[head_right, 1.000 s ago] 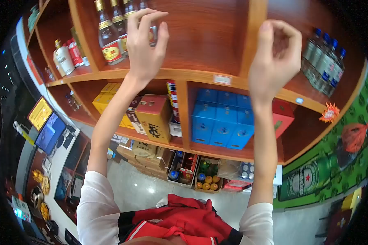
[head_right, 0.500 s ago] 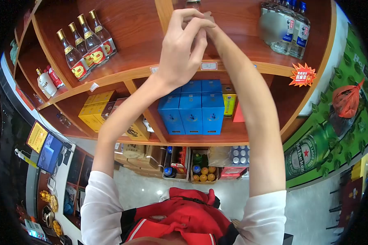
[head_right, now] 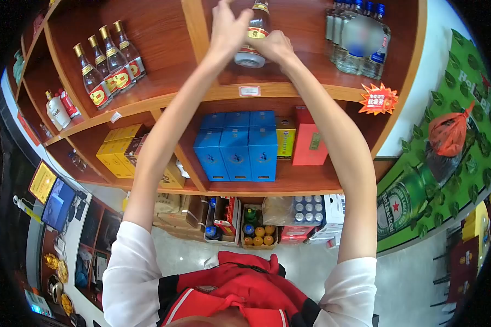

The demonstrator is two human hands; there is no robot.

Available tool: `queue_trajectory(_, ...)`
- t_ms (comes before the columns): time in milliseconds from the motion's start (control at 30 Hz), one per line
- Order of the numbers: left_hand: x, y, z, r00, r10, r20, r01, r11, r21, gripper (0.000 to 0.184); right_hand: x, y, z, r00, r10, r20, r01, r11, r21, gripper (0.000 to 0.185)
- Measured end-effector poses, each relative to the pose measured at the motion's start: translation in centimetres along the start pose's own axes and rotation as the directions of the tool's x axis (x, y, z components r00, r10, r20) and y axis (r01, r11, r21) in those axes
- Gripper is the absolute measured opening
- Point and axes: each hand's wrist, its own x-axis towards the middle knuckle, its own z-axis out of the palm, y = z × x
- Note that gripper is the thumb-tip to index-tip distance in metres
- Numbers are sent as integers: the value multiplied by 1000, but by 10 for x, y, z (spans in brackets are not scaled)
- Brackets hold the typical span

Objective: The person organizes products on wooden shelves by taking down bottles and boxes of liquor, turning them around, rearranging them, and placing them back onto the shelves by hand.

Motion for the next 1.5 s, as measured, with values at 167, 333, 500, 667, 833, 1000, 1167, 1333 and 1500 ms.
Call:
queue_trajectory(167,16,14,8,845,-402,354,526,745,-410,67,-98,-11,-38,995,-103,-18,104,988,117,73)
queue_trajectory(333,-33,79,-17,544,-318,776,829,344,-440,47,-192,6,-32,986,-164,-43,168,910,380,70)
queue_trajectory(500,-104,83,-31,597,-153,787,802,84,-592,49,-285,41,10,938,-298,-174,340,711,615,107)
queue_trajectory(667,-141,85,-49,570,-190,800,817,238,-526,45,-327,48,33,991,-112,-71,130,711,691,118)
queue_trajectory(833,-152,92,-71,628,-198,753,776,237,-585,44,-343,42,47,978,-176,-111,207,768,606,123)
queue_trajectory(1000,-140,100,-120,734,-155,661,671,317,-671,54,-349,13,66,967,-241,-87,244,760,602,135)
queue_trajectory(1167,-112,84,-189,806,-188,561,584,408,-702,56,-320,-44,91,944,-329,29,236,734,637,115)
queue_trajectory(1333,-61,48,-265,876,-98,472,449,523,-725,35,-261,-118,128,883,-468,40,356,721,595,84)
queue_trajectory(1500,1,-15,-312,970,-70,232,189,817,-545,31,-184,-171,181,795,-606,-14,523,674,522,86)
